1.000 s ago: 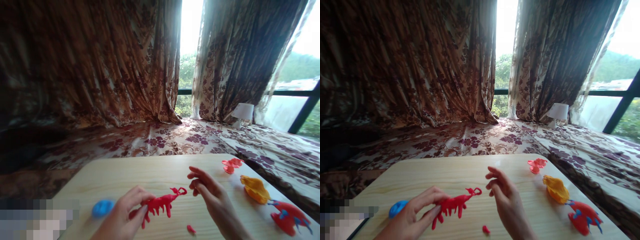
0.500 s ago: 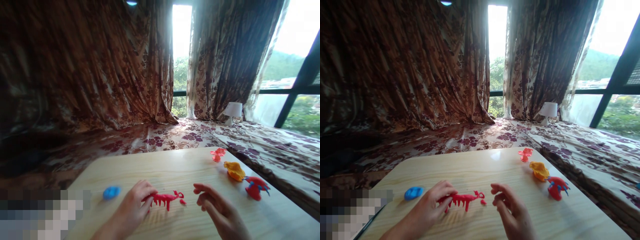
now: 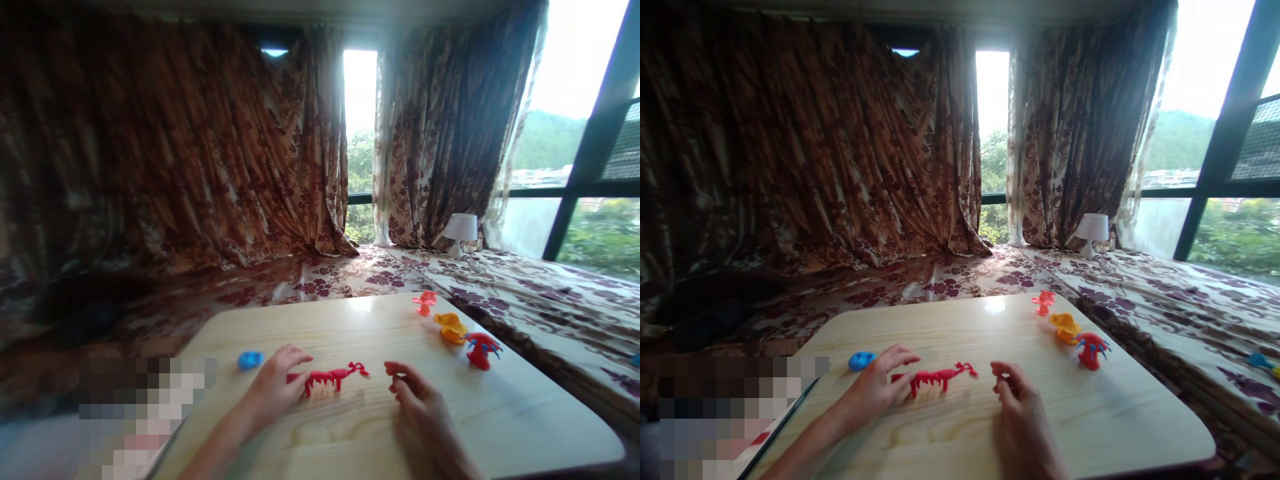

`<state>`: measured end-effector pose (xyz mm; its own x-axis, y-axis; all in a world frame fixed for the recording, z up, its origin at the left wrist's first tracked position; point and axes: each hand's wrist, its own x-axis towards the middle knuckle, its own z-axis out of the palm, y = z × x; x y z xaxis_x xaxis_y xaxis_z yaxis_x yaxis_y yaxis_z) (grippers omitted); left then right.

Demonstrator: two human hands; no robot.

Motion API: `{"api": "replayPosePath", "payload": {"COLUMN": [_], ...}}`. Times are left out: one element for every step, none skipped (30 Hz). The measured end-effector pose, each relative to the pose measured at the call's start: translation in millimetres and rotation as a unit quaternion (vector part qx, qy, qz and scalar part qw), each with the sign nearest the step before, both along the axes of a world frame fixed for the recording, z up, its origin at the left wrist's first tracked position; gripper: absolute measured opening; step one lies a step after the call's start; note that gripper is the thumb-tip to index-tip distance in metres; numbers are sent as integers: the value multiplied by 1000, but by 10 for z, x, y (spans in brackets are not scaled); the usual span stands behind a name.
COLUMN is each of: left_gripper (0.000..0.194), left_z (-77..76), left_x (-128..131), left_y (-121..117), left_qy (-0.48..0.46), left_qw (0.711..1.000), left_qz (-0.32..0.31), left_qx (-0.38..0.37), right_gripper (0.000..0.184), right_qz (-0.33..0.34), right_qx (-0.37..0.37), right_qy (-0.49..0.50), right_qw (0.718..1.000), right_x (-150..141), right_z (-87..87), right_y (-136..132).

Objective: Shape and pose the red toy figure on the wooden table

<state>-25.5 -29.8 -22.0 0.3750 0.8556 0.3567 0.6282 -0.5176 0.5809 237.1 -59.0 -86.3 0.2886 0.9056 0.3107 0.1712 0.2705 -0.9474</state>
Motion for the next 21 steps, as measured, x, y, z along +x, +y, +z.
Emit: {"api": "replayPosePath", "payload": {"left_gripper": [22, 23, 23, 23, 23, 23, 23, 23, 23, 23, 23, 23, 24, 24, 22, 19, 16, 14, 15, 18, 21], "left_z": [11, 20, 25, 27, 25, 19, 11, 0, -13, -28, -42, -56, -68, -75, -75, -69, -56, -38, -17, 2, 14], "left_x": [-30, -61, -90, -116, -135, -147, -149, -142, -126, -102, -72, -38, -4, 27, 53, 71, 81, 82, 76, 66, 56], "left_y": [-11, -25, -42, -61, -80, -99, -113, -122, -124, -119, -106, -87, -65, -42, -23, -11, -11, -28, -64, -122, -202], "left_qy": [-2, -4, -5, -6, -6, -6, -5, -4, -2, -1, -2, -4, -9, -15, -24, -35, -50, -67, -89, -114, -144], "left_qw": [1000, 1000, 1000, 999, 999, 999, 999, 999, 999, 999, 999, 999, 999, 999, 999, 999, 998, 997, 995, 992, 987], "left_qz": [9, 18, 26, 33, 39, 42, 45, 46, 46, 45, 44, 42, 39, 36, 32, 29, 26, 25, 26, 30, 34], "left_qx": [2, 4, 7, 9, 11, 13, 15, 16, 16, 15, 13, 10, 6, 0, -7, -16, -25, -34, -44, -52, -61], "right_gripper": [26, 26, 27, 27, 27, 28, 28, 27, 27, 27, 27, 27, 27, 27, 27, 27, 27, 28, 29, 30, 32], "right_qz": [0, 0, 0, -1, -2, -4, -5, -6, -6, -7, -8, -8, -9, -10, -9, -9, -10, -12, -15, -15, -15], "right_qx": [3, 6, 7, 9, 11, 13, 15, 17, 19, 21, 24, 26, 28, 31, 34, 38, 44, 52, 61, 69, 81], "right_qy": [0, -1, -1, -1, 0, 0, -1, -1, -3, -4, -6, -8, -10, -13, -16, -19, -21, -22, -23, -23, -24], "right_qw": [1000, 1000, 1000, 1000, 1000, 1000, 1000, 1000, 1000, 1000, 1000, 1000, 1000, 999, 999, 999, 999, 998, 998, 997, 996], "right_x": [-4, -6, -8, -8, -7, -7, -6, -7, -8, -10, -11, -13, -13, -11, -8, -4, -1, -2, -10, -30, -65], "right_z": [-5, -11, -17, -23, -28, -32, -36, -40, -43, -45, -46, -45, -41, -34, -24, -11, 3, 17, 29, 41, 53], "right_y": [9, 17, 24, 29, 33, 36, 37, 39, 40, 42, 45, 49, 53, 59, 63, 66, 65, 57, 39, 10, -35]}}
